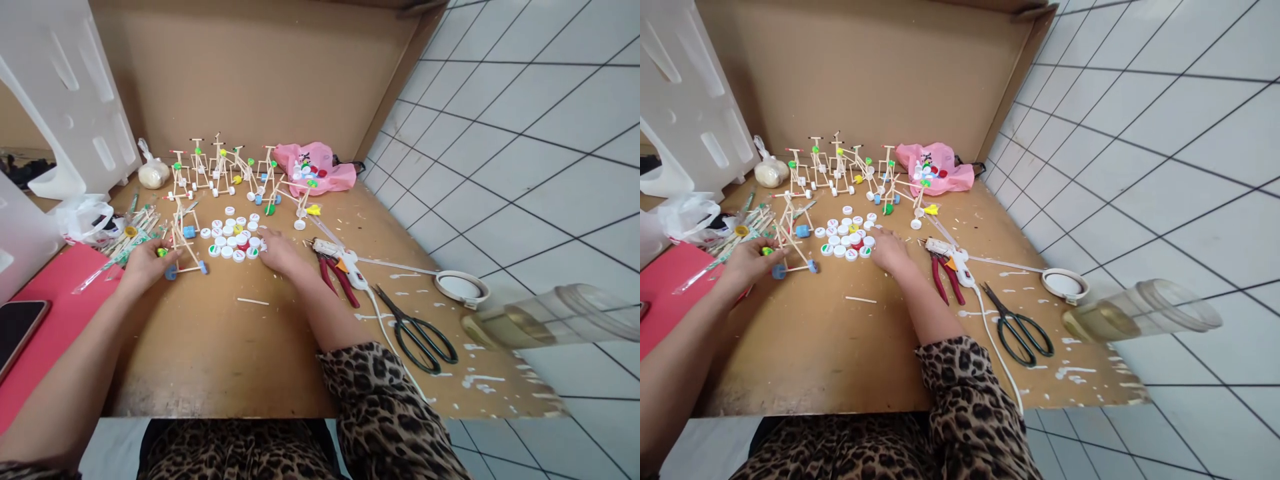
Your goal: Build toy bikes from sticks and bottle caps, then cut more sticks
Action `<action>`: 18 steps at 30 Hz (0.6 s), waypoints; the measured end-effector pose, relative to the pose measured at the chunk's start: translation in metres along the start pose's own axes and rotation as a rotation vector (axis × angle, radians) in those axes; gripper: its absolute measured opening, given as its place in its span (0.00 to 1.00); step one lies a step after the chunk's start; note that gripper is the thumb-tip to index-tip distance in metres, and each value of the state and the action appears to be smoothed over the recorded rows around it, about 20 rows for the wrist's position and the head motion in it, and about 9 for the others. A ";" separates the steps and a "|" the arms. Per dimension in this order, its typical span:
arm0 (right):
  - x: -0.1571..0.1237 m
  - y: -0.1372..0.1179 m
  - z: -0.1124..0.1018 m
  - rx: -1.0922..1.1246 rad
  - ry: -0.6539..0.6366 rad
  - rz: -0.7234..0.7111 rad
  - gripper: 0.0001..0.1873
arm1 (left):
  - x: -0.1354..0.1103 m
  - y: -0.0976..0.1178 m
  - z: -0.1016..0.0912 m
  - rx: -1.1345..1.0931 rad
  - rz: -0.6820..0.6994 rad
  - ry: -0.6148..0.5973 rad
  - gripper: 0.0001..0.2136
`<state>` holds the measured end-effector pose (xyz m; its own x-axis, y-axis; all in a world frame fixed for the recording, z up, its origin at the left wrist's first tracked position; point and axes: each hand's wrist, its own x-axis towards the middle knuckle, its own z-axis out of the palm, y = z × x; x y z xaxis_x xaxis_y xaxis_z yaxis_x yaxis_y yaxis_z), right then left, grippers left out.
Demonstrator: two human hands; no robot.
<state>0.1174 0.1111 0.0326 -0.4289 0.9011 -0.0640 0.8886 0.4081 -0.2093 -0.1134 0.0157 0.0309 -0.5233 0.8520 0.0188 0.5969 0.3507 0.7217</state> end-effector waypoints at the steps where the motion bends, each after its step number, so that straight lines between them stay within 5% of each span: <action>1: 0.002 -0.001 0.000 0.015 0.021 -0.009 0.27 | 0.002 -0.001 0.002 -0.013 0.005 0.004 0.12; 10: 0.022 -0.024 0.015 0.062 0.110 -0.077 0.16 | 0.015 -0.018 0.024 -0.165 0.013 0.074 0.18; 15: 0.021 -0.014 0.012 0.075 0.170 -0.050 0.18 | 0.003 -0.017 0.012 -0.245 0.047 0.182 0.21; 18: 0.019 -0.003 -0.001 0.103 0.151 -0.048 0.20 | -0.010 -0.004 0.004 -0.484 0.060 0.253 0.17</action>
<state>0.1067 0.1275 0.0334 -0.4345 0.8957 0.0944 0.8428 0.4413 -0.3081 -0.1082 0.0076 0.0249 -0.6621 0.7242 0.1928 0.3139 0.0344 0.9488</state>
